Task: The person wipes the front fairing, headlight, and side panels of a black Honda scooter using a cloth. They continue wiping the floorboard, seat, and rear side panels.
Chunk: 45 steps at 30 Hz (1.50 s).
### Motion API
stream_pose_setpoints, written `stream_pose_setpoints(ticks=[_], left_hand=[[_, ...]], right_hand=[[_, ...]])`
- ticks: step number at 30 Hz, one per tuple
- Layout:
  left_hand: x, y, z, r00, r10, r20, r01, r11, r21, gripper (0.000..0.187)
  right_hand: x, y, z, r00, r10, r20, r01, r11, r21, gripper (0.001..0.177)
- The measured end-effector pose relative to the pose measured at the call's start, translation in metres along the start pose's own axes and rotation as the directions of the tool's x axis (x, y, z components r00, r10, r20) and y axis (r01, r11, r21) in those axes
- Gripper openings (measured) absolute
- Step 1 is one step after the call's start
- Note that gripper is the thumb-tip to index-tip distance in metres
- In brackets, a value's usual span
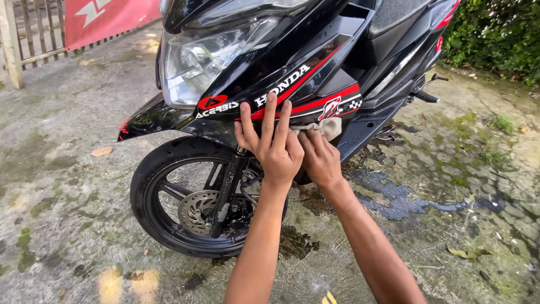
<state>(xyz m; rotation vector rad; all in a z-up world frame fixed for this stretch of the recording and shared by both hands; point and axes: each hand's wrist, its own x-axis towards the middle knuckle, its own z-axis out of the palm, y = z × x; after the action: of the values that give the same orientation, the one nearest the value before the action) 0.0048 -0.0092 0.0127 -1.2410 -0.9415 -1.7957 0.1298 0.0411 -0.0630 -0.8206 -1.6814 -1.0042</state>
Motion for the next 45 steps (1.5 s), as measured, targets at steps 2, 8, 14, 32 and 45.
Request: stream_pose_setpoints(ticks=[2, 8, 14, 32, 45], left_hand=[[0.002, -0.001, -0.001, 1.000, -0.004, -0.011, 0.005, 1.000, 0.003, 0.045], [0.005, -0.004, -0.006, 1.000, 0.025, -0.006, -0.025, 1.000, -0.012, 0.046], [0.002, -0.007, 0.000, 0.997, 0.083, -0.004, -0.083, 0.996, 0.025, 0.045], [-0.010, -0.013, 0.025, 0.976, 0.206, -0.071, -0.202, 0.977, 0.062, 0.036], [0.007, 0.020, 0.053, 0.936, 0.349, -0.050, -0.347, 0.937, 0.053, 0.030]], right_hand=[[0.009, -0.003, -0.006, 0.999, -0.052, -0.009, 0.052, 0.998, 0.023, 0.028], [-0.031, 0.018, 0.020, 0.994, 0.067, -0.081, -0.069, 0.997, -0.028, 0.018], [-0.035, 0.010, 0.008, 0.915, 0.397, -0.072, -0.368, 0.894, 0.257, 0.017], [0.059, 0.047, 0.013, 0.942, 0.151, -0.298, -0.014, 0.909, 0.416, 0.026], [0.047, 0.140, 0.007, 0.933, 0.316, -0.174, -0.205, 0.862, 0.464, 0.029]])
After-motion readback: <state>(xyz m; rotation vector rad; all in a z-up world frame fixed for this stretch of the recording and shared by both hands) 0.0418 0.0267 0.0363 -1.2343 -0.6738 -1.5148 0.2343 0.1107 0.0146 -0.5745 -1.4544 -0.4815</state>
